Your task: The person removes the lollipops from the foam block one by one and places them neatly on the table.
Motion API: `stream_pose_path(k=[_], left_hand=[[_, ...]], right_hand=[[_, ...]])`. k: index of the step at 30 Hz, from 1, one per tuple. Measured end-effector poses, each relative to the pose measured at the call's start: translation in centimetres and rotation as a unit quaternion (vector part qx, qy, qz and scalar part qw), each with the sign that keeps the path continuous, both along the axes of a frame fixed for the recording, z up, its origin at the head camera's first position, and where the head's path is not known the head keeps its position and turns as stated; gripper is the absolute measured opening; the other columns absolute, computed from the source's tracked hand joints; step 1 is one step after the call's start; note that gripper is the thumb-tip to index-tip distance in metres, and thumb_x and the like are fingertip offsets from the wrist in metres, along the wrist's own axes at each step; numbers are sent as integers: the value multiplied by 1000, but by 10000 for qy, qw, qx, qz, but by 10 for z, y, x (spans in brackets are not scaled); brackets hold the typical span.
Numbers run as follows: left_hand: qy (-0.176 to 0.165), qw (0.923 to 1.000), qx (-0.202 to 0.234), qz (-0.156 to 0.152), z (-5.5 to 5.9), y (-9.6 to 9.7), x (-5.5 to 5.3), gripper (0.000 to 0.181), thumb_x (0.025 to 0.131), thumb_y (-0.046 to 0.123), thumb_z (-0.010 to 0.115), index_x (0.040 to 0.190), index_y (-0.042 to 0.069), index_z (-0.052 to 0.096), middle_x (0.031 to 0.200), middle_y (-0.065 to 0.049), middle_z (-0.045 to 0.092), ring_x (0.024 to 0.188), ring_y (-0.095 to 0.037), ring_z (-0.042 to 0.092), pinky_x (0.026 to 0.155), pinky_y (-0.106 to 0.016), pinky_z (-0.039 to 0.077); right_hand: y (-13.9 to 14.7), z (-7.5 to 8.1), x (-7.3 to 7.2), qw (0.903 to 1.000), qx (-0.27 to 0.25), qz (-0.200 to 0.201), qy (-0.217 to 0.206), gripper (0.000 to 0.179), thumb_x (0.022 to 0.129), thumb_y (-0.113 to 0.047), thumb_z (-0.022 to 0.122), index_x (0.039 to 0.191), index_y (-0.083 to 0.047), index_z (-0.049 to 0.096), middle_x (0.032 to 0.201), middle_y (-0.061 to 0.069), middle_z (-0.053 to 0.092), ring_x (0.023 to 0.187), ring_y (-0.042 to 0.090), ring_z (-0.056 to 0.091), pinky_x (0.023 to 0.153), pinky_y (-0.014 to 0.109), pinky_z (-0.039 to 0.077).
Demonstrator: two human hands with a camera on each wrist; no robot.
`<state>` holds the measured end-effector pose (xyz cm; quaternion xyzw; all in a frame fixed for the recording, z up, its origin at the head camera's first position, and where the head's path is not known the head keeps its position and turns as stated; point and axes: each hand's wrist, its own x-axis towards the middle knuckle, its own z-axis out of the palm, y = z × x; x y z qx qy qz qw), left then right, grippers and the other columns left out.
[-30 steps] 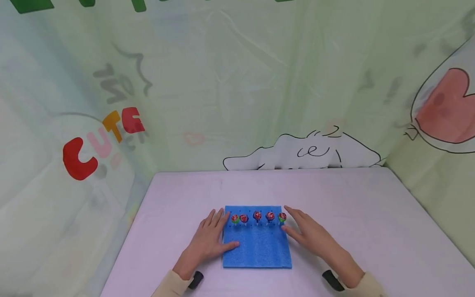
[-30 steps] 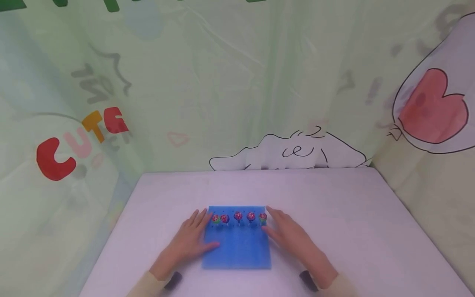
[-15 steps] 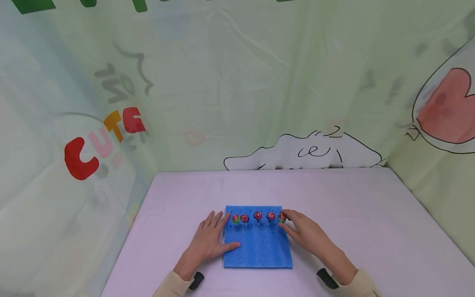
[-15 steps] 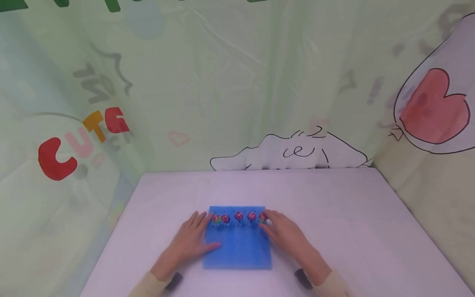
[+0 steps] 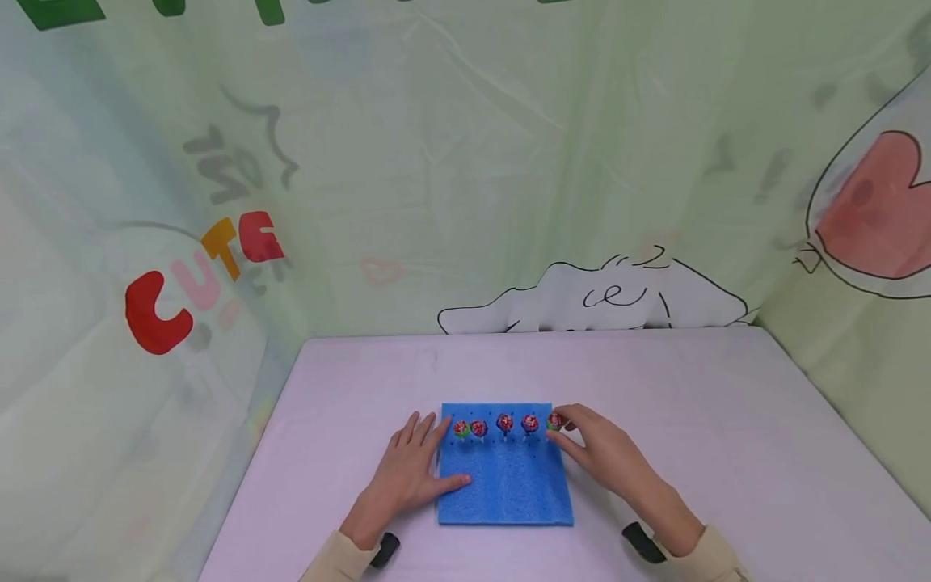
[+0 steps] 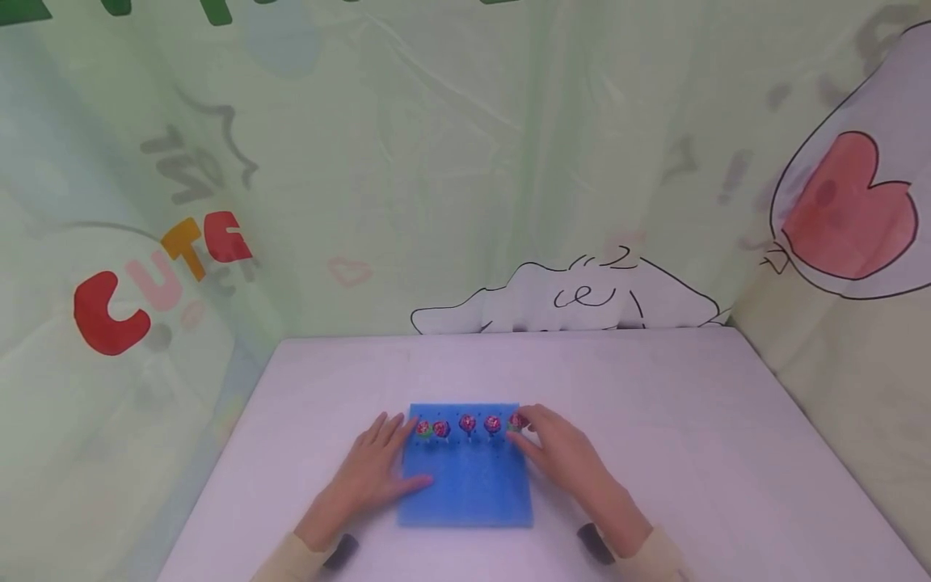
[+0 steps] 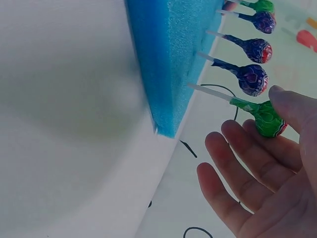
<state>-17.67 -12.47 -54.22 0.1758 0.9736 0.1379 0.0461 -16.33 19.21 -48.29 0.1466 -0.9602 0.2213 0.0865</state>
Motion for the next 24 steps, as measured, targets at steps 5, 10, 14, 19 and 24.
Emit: stream_pose_path(k=[5, 10, 14, 19, 24], left_hand=[[-10, 10000, 8, 7, -1, 0, 0, 103, 80, 87, 47, 161, 27, 24, 166, -10, 28, 156, -37, 15, 121, -60, 24], [-27, 10000, 40, 1, 0, 0, 1, 103, 81, 86, 48, 161, 26, 25, 166, -10, 29, 156, -38, 15, 121, -59, 25], [-25, 10000, 69, 1, 2, 0, 1, 102, 81, 85, 50, 161, 25, 26, 165, -11, 29, 156, -38, 15, 121, -60, 24], [-34, 10000, 51, 4, 2, 0, 1, 102, 81, 84, 50, 161, 25, 26, 165, -11, 30, 156, -38, 15, 121, -60, 24], [-8, 10000, 40, -15, 2, 0, 1, 102, 81, 85, 50, 160, 25, 27, 165, -11, 30, 156, -38, 15, 121, -60, 24]], right_hand=[[2, 1, 0, 10000, -47, -1, -8, 28, 92, -31, 73, 113, -13, 67, 99, -3, 66, 92, 18, 65, 71, 30, 56], [4, 1, 1, 9999, -83, -64, -34, 29, 92, -32, 74, 114, -14, 68, 100, -3, 67, 93, 17, 65, 72, 30, 56], [6, 2, 2, 9999, -104, -106, -46, 30, 92, -32, 73, 116, -14, 68, 102, -2, 68, 94, 17, 65, 73, 32, 57], [9, 4, 3, 9998, -107, -149, -50, 31, 93, -31, 73, 117, -13, 68, 102, -2, 68, 94, 18, 65, 74, 33, 57], [12, 4, 3, 9998, -35, -217, -16, 31, 93, -31, 73, 117, -13, 68, 102, -2, 68, 94, 18, 65, 72, 31, 57]])
